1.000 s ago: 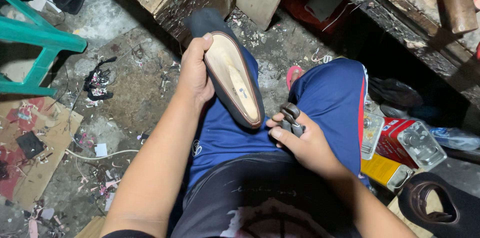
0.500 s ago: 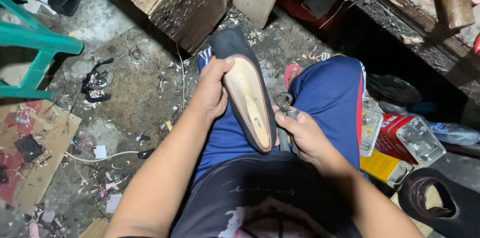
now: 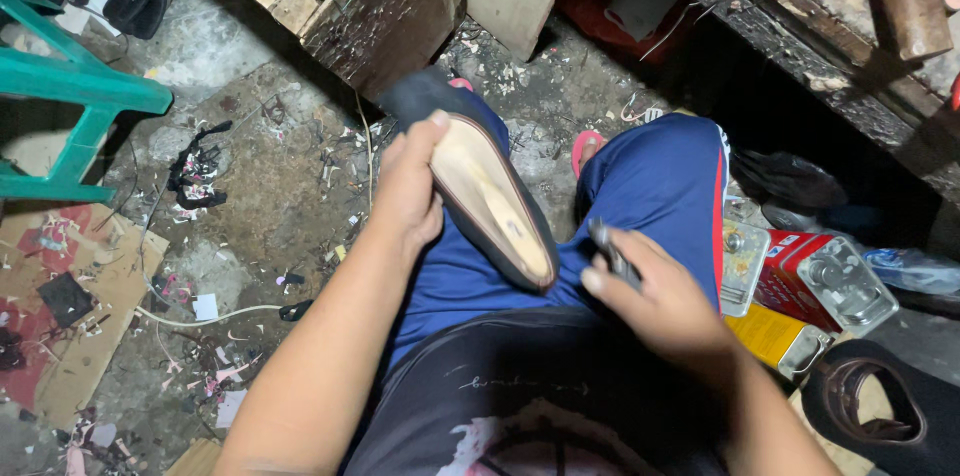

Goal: The person sits on the floor with a shoe upper and wooden last on their lap. They hammer the insole and upper, pull and press the upper edges over the last by hand, use pincers to grip and tuck the material, then hammer the sole area to set the shoe shape.

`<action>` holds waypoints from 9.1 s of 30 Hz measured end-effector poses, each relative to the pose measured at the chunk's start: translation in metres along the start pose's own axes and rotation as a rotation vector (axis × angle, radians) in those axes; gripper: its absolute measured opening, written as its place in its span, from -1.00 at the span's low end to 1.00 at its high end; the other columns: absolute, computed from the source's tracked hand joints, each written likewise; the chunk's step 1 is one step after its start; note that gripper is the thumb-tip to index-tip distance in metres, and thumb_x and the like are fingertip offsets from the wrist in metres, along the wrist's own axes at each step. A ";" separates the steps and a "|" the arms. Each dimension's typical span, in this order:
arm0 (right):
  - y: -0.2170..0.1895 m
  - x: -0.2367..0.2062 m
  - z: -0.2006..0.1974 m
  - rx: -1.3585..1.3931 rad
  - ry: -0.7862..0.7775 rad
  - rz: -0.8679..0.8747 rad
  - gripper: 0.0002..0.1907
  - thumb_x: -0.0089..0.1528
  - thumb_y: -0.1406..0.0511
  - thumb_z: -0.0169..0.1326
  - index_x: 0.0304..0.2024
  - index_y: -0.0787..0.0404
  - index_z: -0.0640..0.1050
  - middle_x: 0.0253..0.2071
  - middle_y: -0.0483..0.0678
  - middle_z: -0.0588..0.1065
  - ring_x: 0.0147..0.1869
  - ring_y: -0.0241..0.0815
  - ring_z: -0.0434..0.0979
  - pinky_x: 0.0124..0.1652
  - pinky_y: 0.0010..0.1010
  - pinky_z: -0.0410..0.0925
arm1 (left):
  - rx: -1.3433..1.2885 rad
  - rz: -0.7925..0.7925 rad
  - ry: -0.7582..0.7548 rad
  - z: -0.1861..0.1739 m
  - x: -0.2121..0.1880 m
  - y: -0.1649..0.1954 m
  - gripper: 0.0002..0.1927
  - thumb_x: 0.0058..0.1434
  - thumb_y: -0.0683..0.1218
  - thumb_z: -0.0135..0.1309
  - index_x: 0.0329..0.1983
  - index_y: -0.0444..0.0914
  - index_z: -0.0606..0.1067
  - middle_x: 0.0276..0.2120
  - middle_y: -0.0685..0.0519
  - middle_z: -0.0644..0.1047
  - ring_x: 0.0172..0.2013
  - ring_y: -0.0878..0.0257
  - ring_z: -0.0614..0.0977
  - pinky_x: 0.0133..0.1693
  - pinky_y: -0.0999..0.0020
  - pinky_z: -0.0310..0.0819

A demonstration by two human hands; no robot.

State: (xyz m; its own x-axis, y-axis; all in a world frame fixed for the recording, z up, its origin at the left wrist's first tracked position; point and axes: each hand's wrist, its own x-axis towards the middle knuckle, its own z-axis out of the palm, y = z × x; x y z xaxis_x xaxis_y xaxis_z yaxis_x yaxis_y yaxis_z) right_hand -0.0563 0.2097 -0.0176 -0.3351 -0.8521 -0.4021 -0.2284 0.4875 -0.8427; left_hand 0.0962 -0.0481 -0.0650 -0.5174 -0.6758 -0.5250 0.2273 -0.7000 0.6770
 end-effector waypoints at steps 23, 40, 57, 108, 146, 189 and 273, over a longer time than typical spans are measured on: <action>-0.005 0.002 0.006 -0.010 0.266 -0.279 -0.09 0.06 0.36 0.34 0.42 0.27 0.24 0.43 0.14 0.25 0.54 -0.03 0.22 0.40 -0.22 0.12 | -0.060 0.170 -0.061 0.057 -0.061 0.016 -0.66 0.34 -0.05 0.07 0.10 -0.30 0.43 -0.10 0.01 0.57 -0.09 0.22 0.62 0.00 0.26 0.54; -0.026 0.003 0.005 1.114 0.073 -0.286 -0.08 0.25 -0.03 0.21 0.41 0.45 0.23 0.38 0.13 0.38 0.44 -0.02 0.37 0.40 -0.15 0.18 | -0.090 0.245 -0.440 0.056 -0.122 0.017 -0.49 0.44 0.03 0.09 0.30 -0.30 0.26 0.14 -0.11 0.44 0.13 0.13 0.54 0.06 0.20 0.51; -0.029 -0.008 0.013 1.160 -0.231 -0.048 -0.30 0.33 0.08 -0.10 0.42 0.28 0.13 0.26 0.14 0.40 0.19 0.06 0.56 -0.07 0.00 0.52 | -0.583 -0.047 -0.530 0.020 -0.048 0.014 -0.37 0.40 0.10 0.11 0.37 -0.37 0.27 0.22 -0.11 0.45 0.25 0.01 0.49 0.35 0.01 0.31; 0.010 0.028 0.003 0.174 0.069 0.211 -0.58 0.16 0.20 0.16 0.04 0.22 0.51 -0.36 0.04 0.54 -0.34 0.01 0.57 -0.30 -0.23 0.46 | 1.118 1.122 -0.572 0.085 -0.110 0.044 -0.43 0.18 0.03 0.28 0.17 -0.32 0.42 0.07 -0.11 0.56 0.12 -0.10 0.61 0.31 -0.10 0.35; -0.018 -0.002 -0.076 -0.543 0.179 0.143 -0.54 0.23 0.14 0.08 0.05 0.33 0.43 -0.13 0.29 0.51 -0.01 0.31 0.51 -0.05 -0.01 0.36 | 1.452 1.010 -0.542 0.120 -0.051 -0.056 -0.27 0.05 -0.14 0.23 0.31 -0.37 0.32 0.08 -0.15 0.46 0.13 -0.06 0.47 0.27 -0.15 0.17; -0.037 0.033 -0.058 -0.753 0.322 0.163 -0.65 0.21 0.12 0.13 -0.08 0.19 0.48 -0.19 0.16 0.57 -0.03 0.25 0.55 -0.08 0.07 0.37 | 1.255 0.901 -0.727 0.115 -0.017 -0.033 -0.46 0.14 -0.17 0.15 0.23 -0.28 0.42 -0.02 -0.13 0.51 -0.05 -0.16 0.58 -0.02 0.03 0.48; 0.000 0.035 -0.037 -0.526 0.427 -0.077 -0.71 0.21 0.20 0.11 -0.14 0.26 0.44 -0.26 0.21 0.54 -0.10 0.30 0.55 -0.13 0.05 0.38 | 1.377 0.775 -0.826 0.114 0.006 -0.031 -0.54 0.36 -0.02 0.00 0.27 -0.29 0.37 -0.11 -0.19 0.56 -0.07 -0.16 0.58 -0.04 -0.02 0.44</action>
State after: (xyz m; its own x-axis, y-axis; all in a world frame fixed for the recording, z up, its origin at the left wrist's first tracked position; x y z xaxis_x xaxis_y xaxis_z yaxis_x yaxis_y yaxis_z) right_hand -0.1015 0.1867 -0.0182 -0.6070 -0.7907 -0.0802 -0.6437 0.5483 -0.5340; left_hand -0.0084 -0.0040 -0.0307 -0.9754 -0.1413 0.1693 0.0337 0.6634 0.7475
